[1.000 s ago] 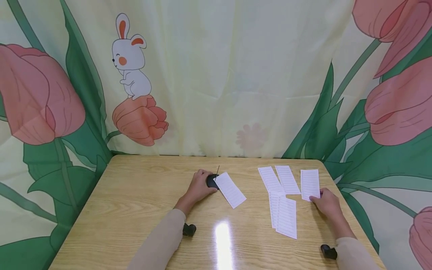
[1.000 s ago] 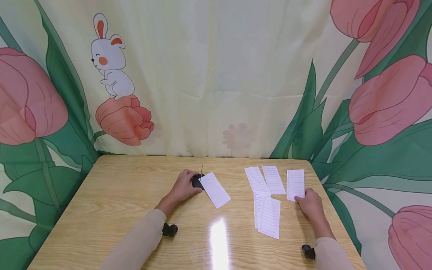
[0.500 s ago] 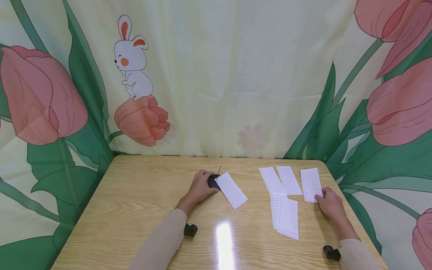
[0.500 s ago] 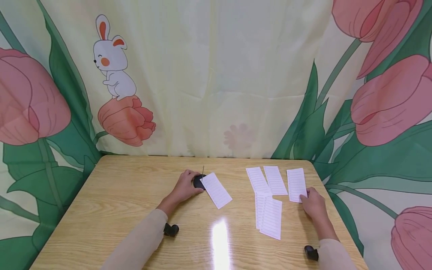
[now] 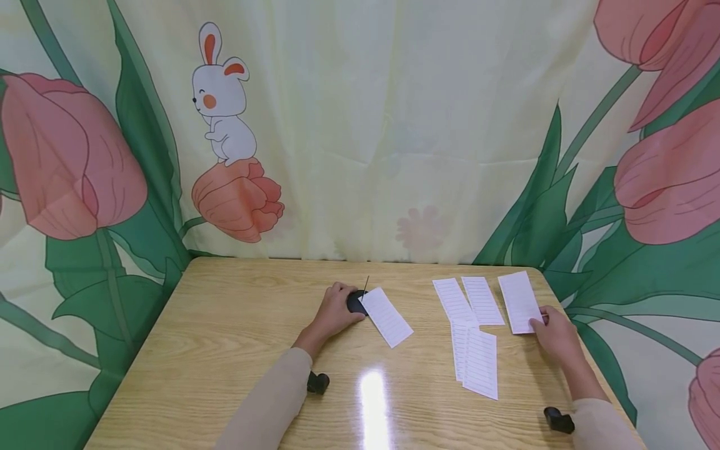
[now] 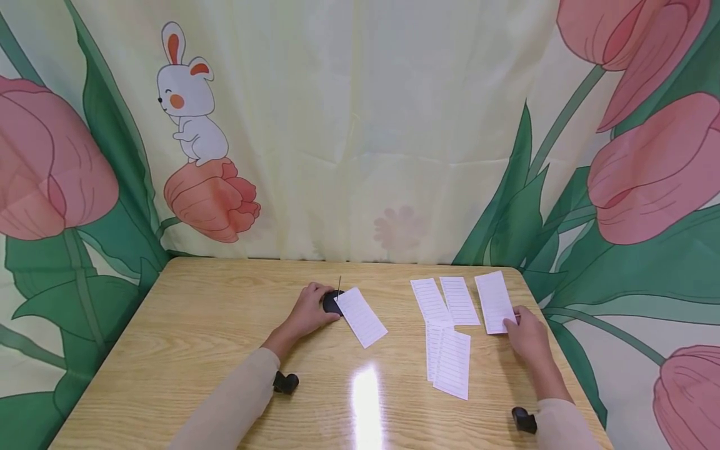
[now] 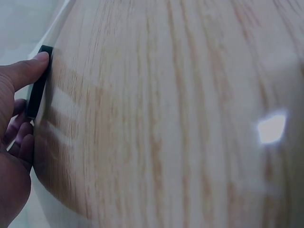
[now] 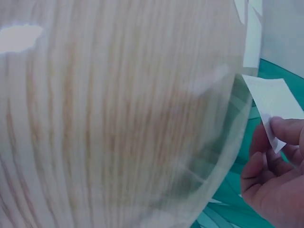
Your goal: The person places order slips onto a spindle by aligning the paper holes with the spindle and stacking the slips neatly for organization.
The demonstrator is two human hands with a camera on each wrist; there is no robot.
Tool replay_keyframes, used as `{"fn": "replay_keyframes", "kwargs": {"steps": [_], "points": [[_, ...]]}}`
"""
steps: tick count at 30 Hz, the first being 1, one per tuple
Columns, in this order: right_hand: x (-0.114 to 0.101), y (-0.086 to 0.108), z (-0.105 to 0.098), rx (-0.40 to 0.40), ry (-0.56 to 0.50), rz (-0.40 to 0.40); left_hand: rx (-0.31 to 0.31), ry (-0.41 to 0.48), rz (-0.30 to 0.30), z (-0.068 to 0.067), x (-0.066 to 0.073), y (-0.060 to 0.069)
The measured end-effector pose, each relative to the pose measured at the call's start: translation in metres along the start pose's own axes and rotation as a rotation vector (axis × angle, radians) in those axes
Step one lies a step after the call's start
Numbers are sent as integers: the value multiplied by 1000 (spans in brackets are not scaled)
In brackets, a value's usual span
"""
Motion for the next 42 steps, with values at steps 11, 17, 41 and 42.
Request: {"fn": "replay_keyframes", "kwargs": {"steps": [11, 17, 41, 42], "points": [[-14, 5, -13, 47, 30, -47, 3, -3, 7, 0, 0, 0], [-28, 7, -19, 68, 28, -105, 1, -8, 5, 0, 1, 0], [-94, 22, -34, 111, -67, -241, -2, -10, 18, 1, -1, 0], [-97, 23, -35, 110, -69, -244, -6, -10, 15, 1, -1, 0]]}}
Point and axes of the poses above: each hand's wrist, its own y-axis away from the middle knuckle, its own z-axis out of the palm, x = y × z, the point moved 6 cm from there along -y, towards the middle knuckle, and after that the axes turned 8 degrees about y, right-handed, at the moved point
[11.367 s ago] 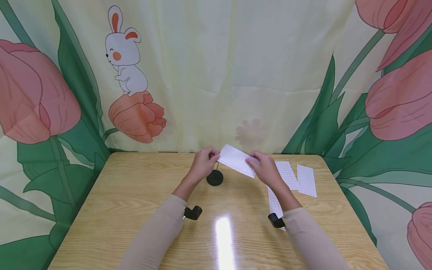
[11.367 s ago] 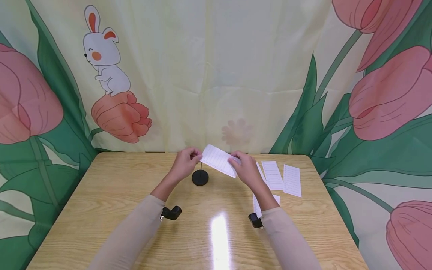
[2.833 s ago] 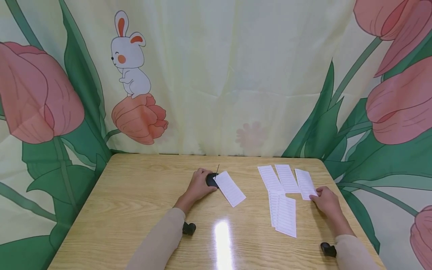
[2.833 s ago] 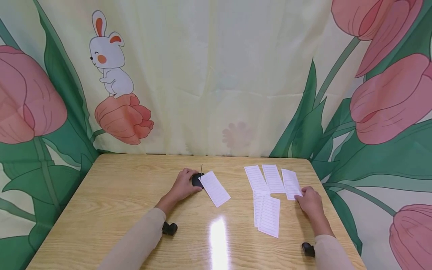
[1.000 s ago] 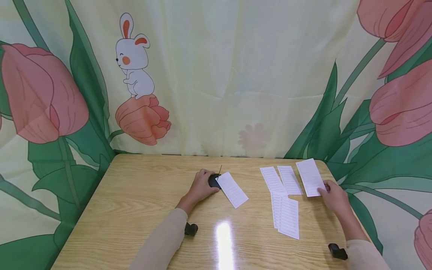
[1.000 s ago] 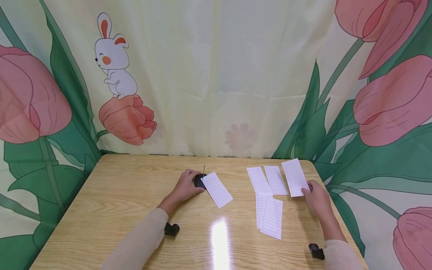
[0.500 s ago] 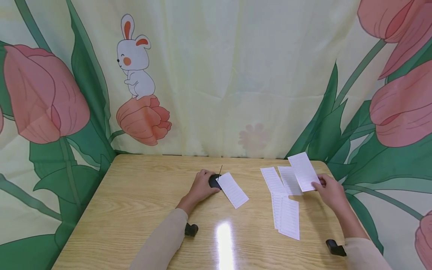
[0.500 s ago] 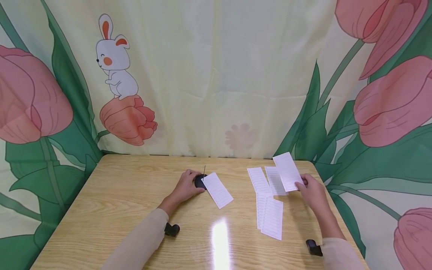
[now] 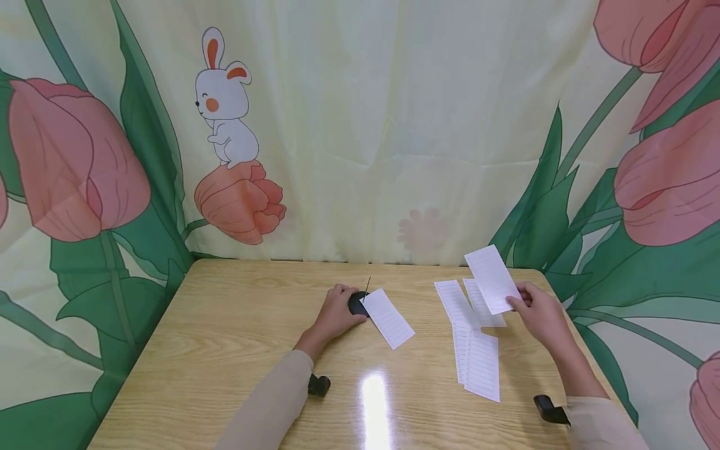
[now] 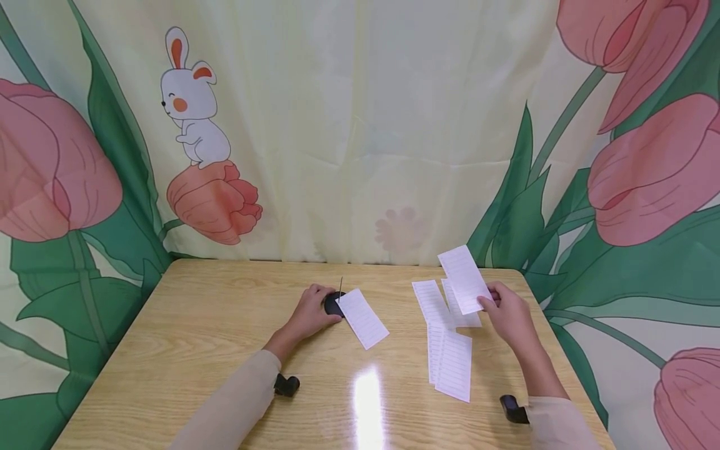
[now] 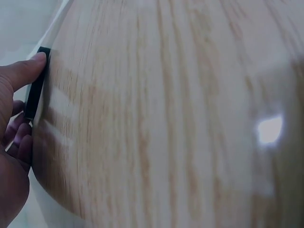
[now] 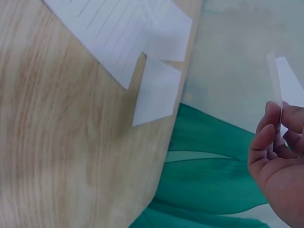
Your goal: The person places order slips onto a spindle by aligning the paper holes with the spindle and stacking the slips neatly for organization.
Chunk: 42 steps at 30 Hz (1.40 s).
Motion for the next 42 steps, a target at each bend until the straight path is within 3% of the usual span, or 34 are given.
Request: {"fn": "replay_keyframes", "kwargs": {"steps": [12, 20, 34, 38, 42], "points": [[-32, -5, -1, -8, -24, -48, -9, -2, -4, 1, -1, 0], [-49, -8, -1, -15, -23, -96, -17, 43, -26, -2, 3, 1], [-80, -14, 0, -34, -24, -158, 28, 142, -21, -27, 16, 5], [-87, -14, 2, -34, -23, -176, 49, 169, 14, -36, 22, 7], [-93, -13, 3, -32, -21, -199, 79, 189, 92, -46, 32, 8]]}}
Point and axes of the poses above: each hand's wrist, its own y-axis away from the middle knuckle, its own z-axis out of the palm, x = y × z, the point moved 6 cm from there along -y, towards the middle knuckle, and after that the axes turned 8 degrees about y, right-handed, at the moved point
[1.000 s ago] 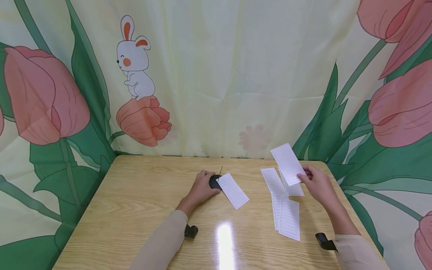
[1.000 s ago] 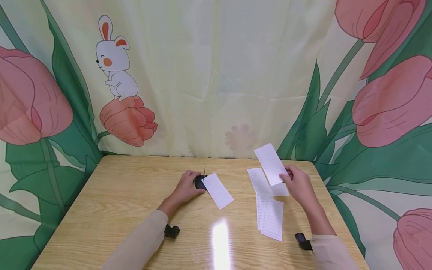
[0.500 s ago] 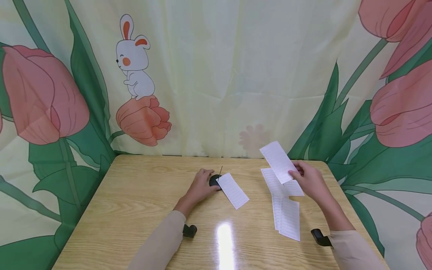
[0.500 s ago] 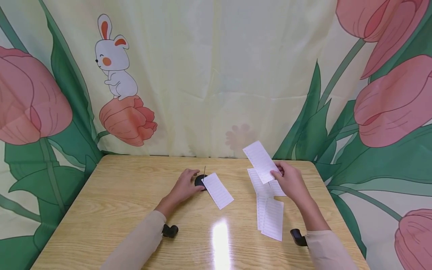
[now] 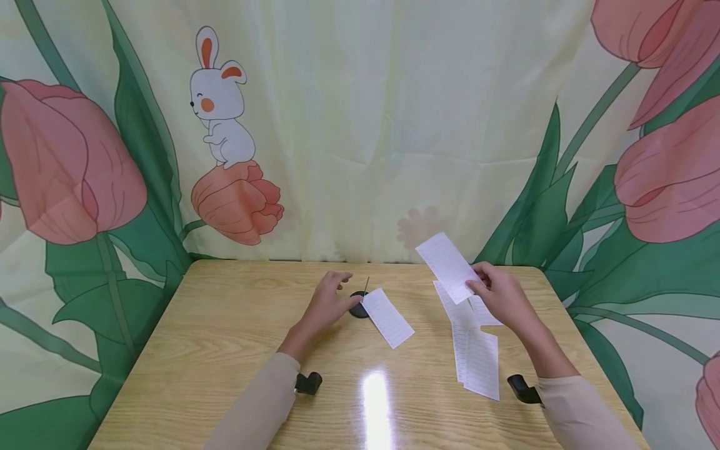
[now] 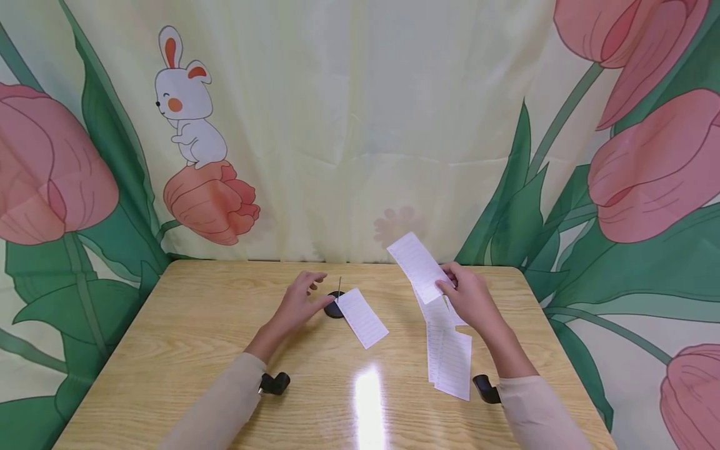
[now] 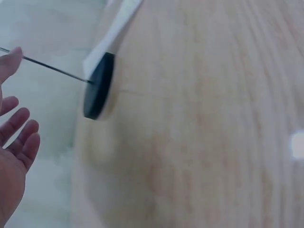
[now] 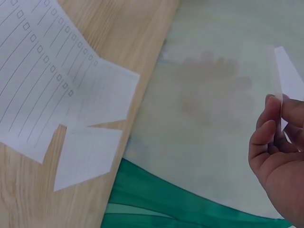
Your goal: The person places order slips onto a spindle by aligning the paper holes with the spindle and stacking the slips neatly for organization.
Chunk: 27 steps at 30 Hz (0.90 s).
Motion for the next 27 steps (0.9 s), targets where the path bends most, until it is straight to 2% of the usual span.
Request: {"fn": "replay_keyframes", "kwargs": {"steps": [6, 15, 21, 27], "points": [[-12, -2, 1, 8, 1, -38, 43, -14, 124, -10, 21, -3], [-30, -8, 6, 23, 11, -92, 98, 10, 227, -14, 54, -8], [-43, -10, 11, 22, 19, -140, 115, 35, 273, -15, 74, -13], [-52, -11, 17, 9, 3, -163, 105, 32, 282, -15, 90, -20]]}}
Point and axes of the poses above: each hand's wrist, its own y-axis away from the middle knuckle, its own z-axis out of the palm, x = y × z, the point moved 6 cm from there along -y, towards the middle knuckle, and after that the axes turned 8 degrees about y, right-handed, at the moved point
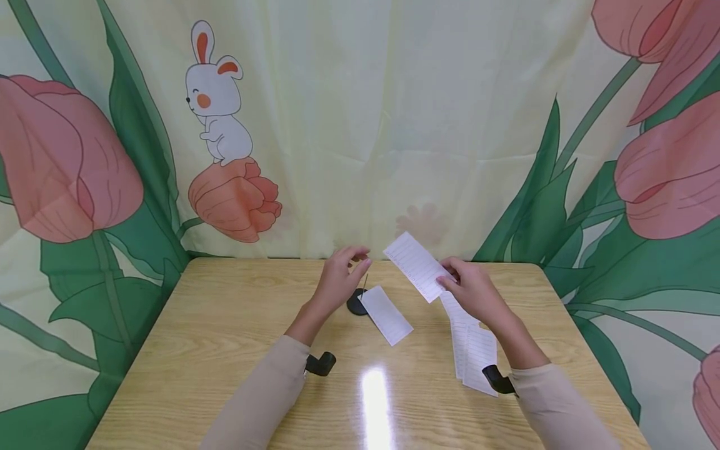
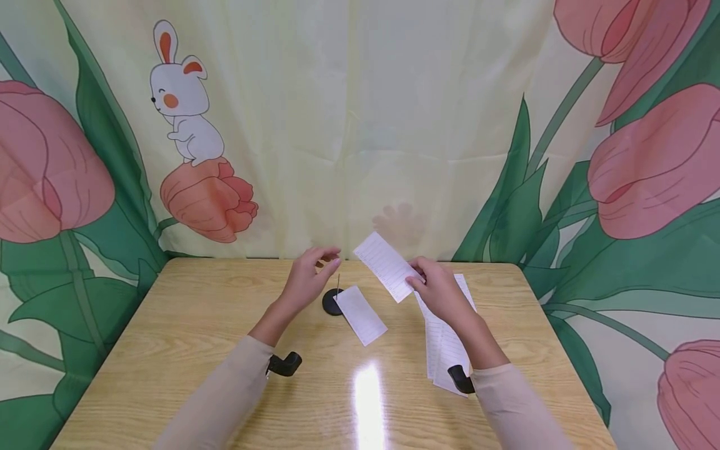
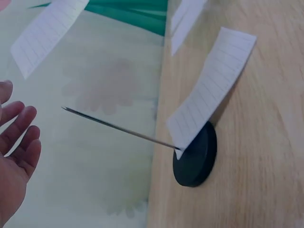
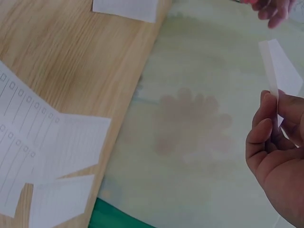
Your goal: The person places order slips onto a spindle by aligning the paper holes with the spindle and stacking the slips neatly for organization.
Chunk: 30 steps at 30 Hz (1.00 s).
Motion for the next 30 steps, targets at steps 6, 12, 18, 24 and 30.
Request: {"fn": "replay_keyframes", "kwargs": {"steps": [6, 12, 18, 24, 30], "points": [[-7, -3, 9, -29, -33, -15, -11, 38, -16, 2, 6, -10], [-13, -3, 15, -60, -69, -10, -36, 49, -64, 2, 6, -13], [-17, -5, 20, -65, -100, -10, -32, 98, -99, 2, 5, -13], [-18, -5, 29, -78, -124, -21, -24, 109, -131, 0, 3, -12], [-15, -4, 40, -88, -159, 12, -51, 103, -187, 2, -3, -12]]}}
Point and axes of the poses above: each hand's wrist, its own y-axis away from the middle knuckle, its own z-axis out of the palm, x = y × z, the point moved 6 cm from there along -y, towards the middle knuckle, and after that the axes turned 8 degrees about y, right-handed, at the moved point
